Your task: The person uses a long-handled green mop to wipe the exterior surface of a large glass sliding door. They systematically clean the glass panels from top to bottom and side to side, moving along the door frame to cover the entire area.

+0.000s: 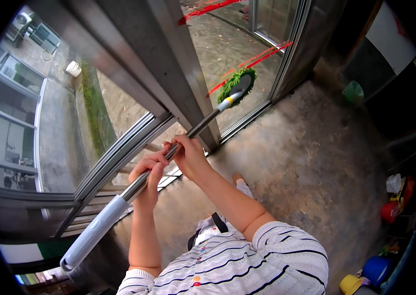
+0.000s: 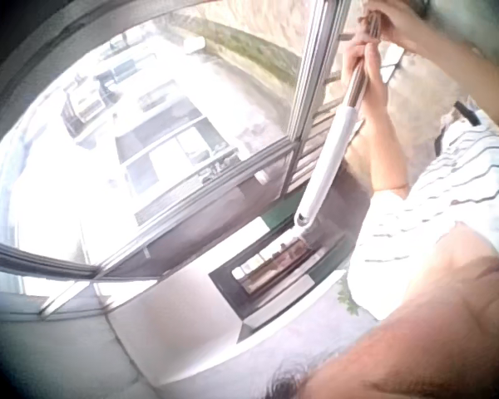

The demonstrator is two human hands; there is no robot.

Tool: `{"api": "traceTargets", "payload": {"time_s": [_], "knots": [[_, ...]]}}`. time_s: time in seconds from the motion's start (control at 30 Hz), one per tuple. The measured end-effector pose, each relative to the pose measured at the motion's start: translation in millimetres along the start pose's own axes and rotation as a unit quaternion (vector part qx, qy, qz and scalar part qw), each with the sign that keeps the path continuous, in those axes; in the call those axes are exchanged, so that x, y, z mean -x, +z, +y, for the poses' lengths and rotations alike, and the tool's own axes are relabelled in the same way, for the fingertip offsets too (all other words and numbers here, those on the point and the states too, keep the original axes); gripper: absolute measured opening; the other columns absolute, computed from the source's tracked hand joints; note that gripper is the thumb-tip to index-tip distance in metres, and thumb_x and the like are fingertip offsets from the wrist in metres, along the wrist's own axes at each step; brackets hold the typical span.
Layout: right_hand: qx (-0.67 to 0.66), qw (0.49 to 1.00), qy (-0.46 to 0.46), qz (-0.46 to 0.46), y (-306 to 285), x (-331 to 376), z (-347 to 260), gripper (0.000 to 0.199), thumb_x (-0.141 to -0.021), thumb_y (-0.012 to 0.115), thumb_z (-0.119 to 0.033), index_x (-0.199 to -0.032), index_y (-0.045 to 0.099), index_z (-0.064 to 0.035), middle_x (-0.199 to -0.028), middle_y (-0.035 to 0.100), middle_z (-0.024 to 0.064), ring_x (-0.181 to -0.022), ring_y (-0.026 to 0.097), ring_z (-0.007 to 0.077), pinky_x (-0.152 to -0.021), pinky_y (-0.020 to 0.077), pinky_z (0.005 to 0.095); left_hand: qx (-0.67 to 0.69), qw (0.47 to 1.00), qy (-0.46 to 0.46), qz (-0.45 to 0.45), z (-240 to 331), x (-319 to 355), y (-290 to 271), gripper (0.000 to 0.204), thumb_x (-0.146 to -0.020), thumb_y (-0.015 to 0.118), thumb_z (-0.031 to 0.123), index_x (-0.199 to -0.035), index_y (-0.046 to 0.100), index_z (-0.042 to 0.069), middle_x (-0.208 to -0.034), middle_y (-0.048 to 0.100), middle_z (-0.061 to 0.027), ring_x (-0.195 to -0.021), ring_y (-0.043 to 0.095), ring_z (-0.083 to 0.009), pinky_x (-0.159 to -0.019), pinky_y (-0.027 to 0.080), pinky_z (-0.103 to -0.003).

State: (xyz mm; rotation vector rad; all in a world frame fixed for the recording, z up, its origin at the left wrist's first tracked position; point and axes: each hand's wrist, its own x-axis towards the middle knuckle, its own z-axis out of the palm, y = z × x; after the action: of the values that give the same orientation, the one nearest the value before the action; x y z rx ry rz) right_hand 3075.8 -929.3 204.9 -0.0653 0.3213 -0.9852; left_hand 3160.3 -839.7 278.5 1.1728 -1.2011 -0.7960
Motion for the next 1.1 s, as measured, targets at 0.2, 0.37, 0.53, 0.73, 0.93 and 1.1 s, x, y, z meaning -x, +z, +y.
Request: {"api": "traceTargets", "payload": {"time_s": [0.2, 0.37, 0.53, 0.73, 0.93, 1.1], "knots": [[-0.042, 0.995, 0.015, 0.092, -136.2, -120.1, -69.1, 0.016, -0.084, 0.055, -0.008, -0.070, 0.054, -0.0007, -0.071, 0.057, 0.0108, -0.079, 0.061, 0.0238, -0.079, 0.0489, 0.0339, -0.012, 0.995, -0.080, -0.053, -153.7, -91.9, 74.1, 0.005, -0.088, 0.056, 0.001, -0.084, 0.054, 0.000, -0.100, 0.061, -0.0107, -0.100, 0.057, -0.0187, -0.091, 0.042, -0.031], [-0.044, 0.984, 0.057, 0.163, -263.8, -209.3, -110.3, 0.020, -0.083, 0.054, -0.010, -0.063, 0.050, -0.0067, -0.073, 0.056, 0.0085, -0.089, 0.058, 0.0220, -0.080, 0.0488, 0.0355, -0.027, 0.982, -0.179, -0.058, -289.9, -142.2, 132.4, 0.008, -0.090, 0.056, 0.006, -0.084, 0.054, 0.001, -0.100, 0.062, -0.0088, -0.111, 0.055, -0.0200, -0.094, 0.042, -0.031], [-0.076, 0.967, 0.116, 0.212, -374.7, -256.1, -123.7, 0.013, -0.080, 0.052, -0.009, -0.071, 0.048, -0.0003, -0.078, 0.050, 0.0103, -0.089, 0.054, 0.0191, -0.076, 0.0508, 0.0275, -0.010, 0.985, -0.154, -0.081, -392.4, -146.9, 175.3, 0.009, -0.087, 0.060, 0.004, -0.082, 0.054, 0.003, -0.093, 0.061, -0.0023, -0.086, 0.051, -0.0083, -0.080, 0.042, -0.024], [-0.075, 0.950, 0.178, 0.244, -436.3, -271.9, -119.4, 0.013, -0.080, 0.053, -0.009, -0.073, 0.047, -0.0001, -0.079, 0.049, 0.0101, -0.085, 0.055, 0.0172, -0.072, 0.0499, 0.0240, -0.008, 0.982, -0.173, -0.078, -450.0, -126.6, 186.9, 0.008, -0.088, 0.061, 0.006, -0.083, 0.054, 0.004, -0.092, 0.059, -0.0007, -0.084, 0.048, -0.0069, -0.078, 0.041, -0.022], [-0.007, 0.954, 0.177, 0.243, -416.5, -247.9, -111.3, 0.013, -0.076, 0.056, -0.012, -0.075, 0.048, -0.0014, -0.083, 0.050, 0.0105, -0.078, 0.054, 0.0178, -0.069, 0.0508, 0.0282, -0.033, 0.982, -0.179, -0.053, -442.3, -97.7, 175.8, 0.009, -0.086, 0.064, 0.009, -0.088, 0.057, 0.004, -0.092, 0.061, -0.0015, -0.088, 0.052, -0.0090, -0.083, 0.041, -0.024], [-0.029, 0.972, 0.138, 0.187, -351.4, -184.9, -98.2, 0.015, -0.082, 0.056, -0.014, -0.074, 0.049, -0.0030, -0.081, 0.052, 0.0095, -0.076, 0.055, 0.0189, -0.073, 0.0495, 0.0303, -0.092, 0.979, -0.160, -0.086, -347.2, -80.1, 157.1, 0.009, -0.084, 0.066, 0.007, -0.087, 0.059, 0.004, -0.091, 0.061, -0.0033, -0.089, 0.054, -0.0109, -0.085, 0.042, -0.026]]}}
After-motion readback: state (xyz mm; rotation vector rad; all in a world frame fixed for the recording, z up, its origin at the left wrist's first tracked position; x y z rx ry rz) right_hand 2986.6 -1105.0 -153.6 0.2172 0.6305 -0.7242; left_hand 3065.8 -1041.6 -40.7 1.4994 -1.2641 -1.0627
